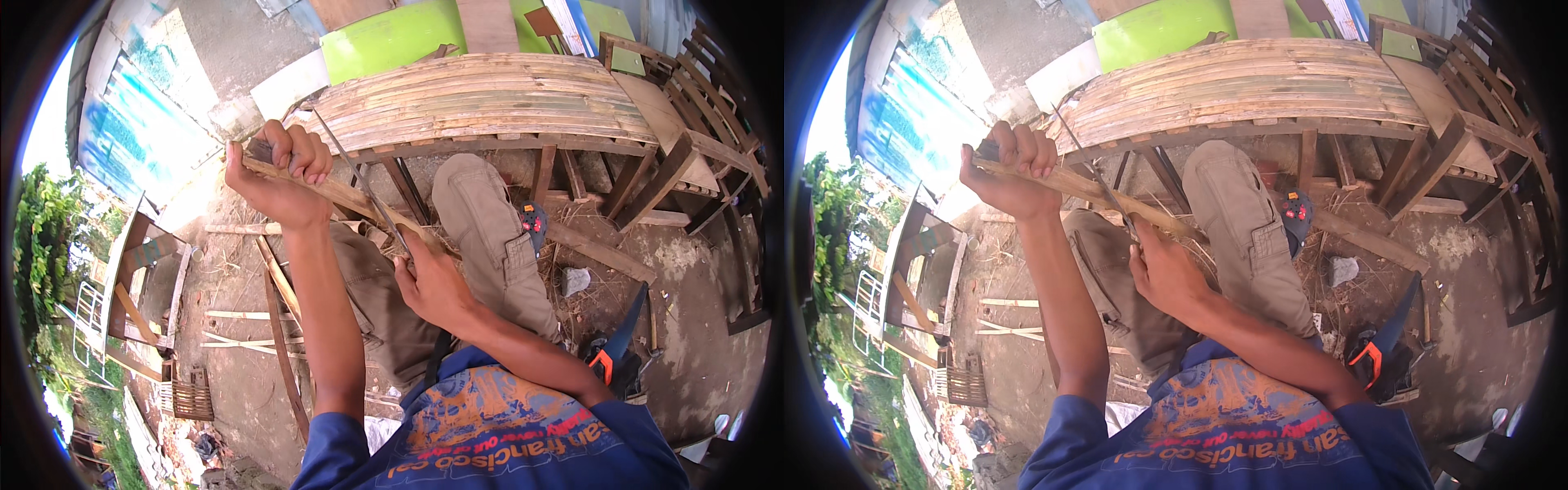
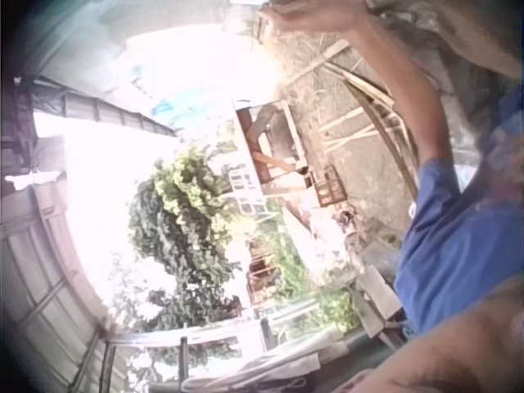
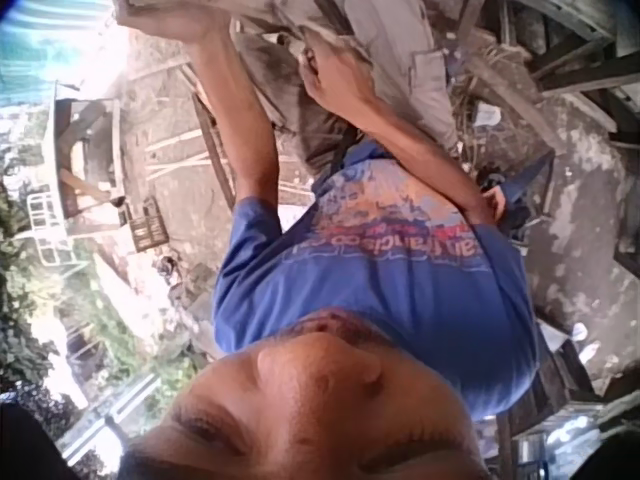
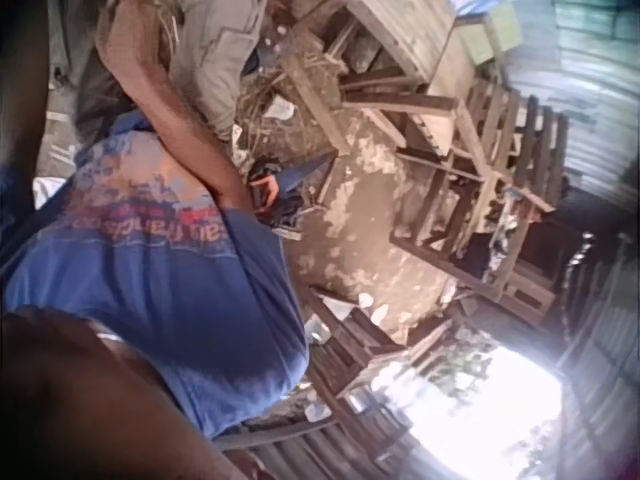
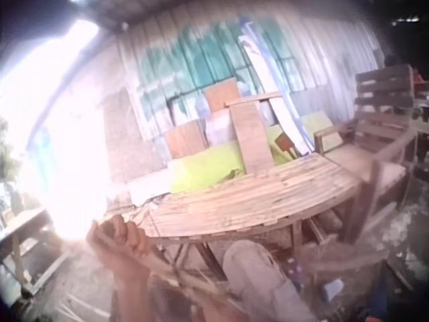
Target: The person sits on the ground and uses a machete to split a long bamboo pole into thin strips. They repeatedly strike and pry the bamboo to separate it, then place the finished strips onto a nearby wooden workbench.
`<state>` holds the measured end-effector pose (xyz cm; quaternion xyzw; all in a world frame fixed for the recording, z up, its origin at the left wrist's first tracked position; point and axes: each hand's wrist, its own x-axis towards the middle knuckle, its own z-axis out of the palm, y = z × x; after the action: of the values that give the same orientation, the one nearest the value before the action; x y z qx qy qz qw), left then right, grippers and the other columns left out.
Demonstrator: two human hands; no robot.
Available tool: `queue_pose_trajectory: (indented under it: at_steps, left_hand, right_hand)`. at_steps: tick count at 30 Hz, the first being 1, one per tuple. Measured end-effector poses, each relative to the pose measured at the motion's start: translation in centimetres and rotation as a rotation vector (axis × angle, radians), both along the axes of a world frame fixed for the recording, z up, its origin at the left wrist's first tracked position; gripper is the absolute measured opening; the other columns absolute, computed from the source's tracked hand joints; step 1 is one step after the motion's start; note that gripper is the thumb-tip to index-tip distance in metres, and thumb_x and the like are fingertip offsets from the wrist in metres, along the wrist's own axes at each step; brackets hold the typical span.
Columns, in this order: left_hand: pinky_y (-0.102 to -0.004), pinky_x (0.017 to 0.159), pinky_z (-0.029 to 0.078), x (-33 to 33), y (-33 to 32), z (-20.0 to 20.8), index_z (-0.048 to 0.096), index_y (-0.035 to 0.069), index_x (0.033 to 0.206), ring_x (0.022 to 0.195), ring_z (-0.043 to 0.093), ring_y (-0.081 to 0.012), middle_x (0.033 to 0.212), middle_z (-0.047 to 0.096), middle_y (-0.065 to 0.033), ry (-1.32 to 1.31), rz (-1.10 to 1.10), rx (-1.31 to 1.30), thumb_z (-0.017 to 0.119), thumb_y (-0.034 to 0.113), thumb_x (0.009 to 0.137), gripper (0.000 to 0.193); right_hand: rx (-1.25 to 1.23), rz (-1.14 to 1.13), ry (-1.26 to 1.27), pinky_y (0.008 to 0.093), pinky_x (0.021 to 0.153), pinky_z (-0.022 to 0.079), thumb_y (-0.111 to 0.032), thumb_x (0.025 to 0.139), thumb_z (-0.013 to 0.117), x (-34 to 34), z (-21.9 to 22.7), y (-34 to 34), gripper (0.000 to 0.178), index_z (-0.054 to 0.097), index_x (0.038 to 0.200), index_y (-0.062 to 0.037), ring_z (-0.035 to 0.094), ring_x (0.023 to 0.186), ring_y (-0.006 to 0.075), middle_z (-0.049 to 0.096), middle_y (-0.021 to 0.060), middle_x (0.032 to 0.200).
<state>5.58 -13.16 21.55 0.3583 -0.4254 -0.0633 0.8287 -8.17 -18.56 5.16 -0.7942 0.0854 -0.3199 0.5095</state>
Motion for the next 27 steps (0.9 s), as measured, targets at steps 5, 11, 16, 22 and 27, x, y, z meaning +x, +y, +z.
queue_pose_trajectory:
  at_steps: [5, 11, 16, 22, 27]
  left_hand:
    - [-0.0276, 0.040, 0.020, 2.1, -1.6, 0.7, 0.031, 0.014, 0.064, 0.044, 0.024, -0.0131, 0.051, 0.027, -0.0006, 0.041, 0.198, 0.009, 0.026, 0.052, 0.098, 0.051]
    - [-0.0275, 0.049, 0.033, 10.2, -4.3, 0.1, 0.041, 0.010, 0.079, 0.055, 0.038, -0.0144, 0.066, 0.042, -0.0029, 0.094, 0.342, 0.071, 0.028, 0.065, 0.100, 0.061]
    - [-0.0268, 0.063, 0.042, 14.3, -9.2, -2.4, 0.053, 0.004, 0.097, 0.064, 0.047, -0.0128, 0.075, 0.050, -0.0023, -0.088, 0.582, 0.226, 0.042, 0.050, 0.105, 0.048]
    - [-0.0285, 0.080, 0.048, 18.0, -14.2, -8.1, 0.064, -0.001, 0.113, 0.084, 0.061, -0.0125, 0.090, 0.069, -0.0067, -0.077, 0.337, 0.479, 0.052, 0.026, 0.104, 0.031]
    - [-0.0291, 0.081, 0.050, 19.7, -17.2, -14.3, 0.064, -0.004, 0.117, 0.086, 0.065, -0.0139, 0.096, 0.072, -0.0086, -0.097, 0.176, 0.629, 0.050, 0.025, 0.105, 0.034]
  right_hand:
    - [0.004, -0.091, 0.332, 0.0451, 0.054, 0.052, -0.010, 0.092, 0.056, 3.7, -9.0, -3.3, 0.030, 0.051, 0.119, 0.0025, 0.067, 0.061, 0.0347, 0.065, 0.0228, 0.076]
    - [0.390, -0.112, 0.501, 0.0371, 0.045, 0.049, -0.013, 0.092, 0.058, 2.8, -10.1, -6.0, 0.028, 0.055, 0.116, -0.0006, 0.060, 0.047, 0.0219, 0.062, 0.0121, 0.067]
    - [0.431, -0.157, 0.393, 0.0348, 0.053, 0.050, -0.010, 0.091, 0.058, 2.5, -6.9, -7.0, 0.036, 0.055, 0.125, -0.0005, 0.062, 0.054, 0.0182, 0.064, 0.0107, 0.070]
    - [0.673, -0.200, 0.278, 0.0284, 0.042, 0.041, -0.007, 0.093, 0.056, 2.9, -9.0, -7.6, 0.030, 0.054, 0.122, -0.0025, 0.052, 0.046, 0.0081, 0.058, 0.0019, 0.059]
    - [0.734, -0.223, 0.243, 0.0276, 0.040, 0.041, -0.008, 0.094, 0.056, 4.3, -9.8, -8.1, 0.029, 0.054, 0.123, -0.0028, 0.051, 0.043, 0.0081, 0.056, 0.0002, 0.061]
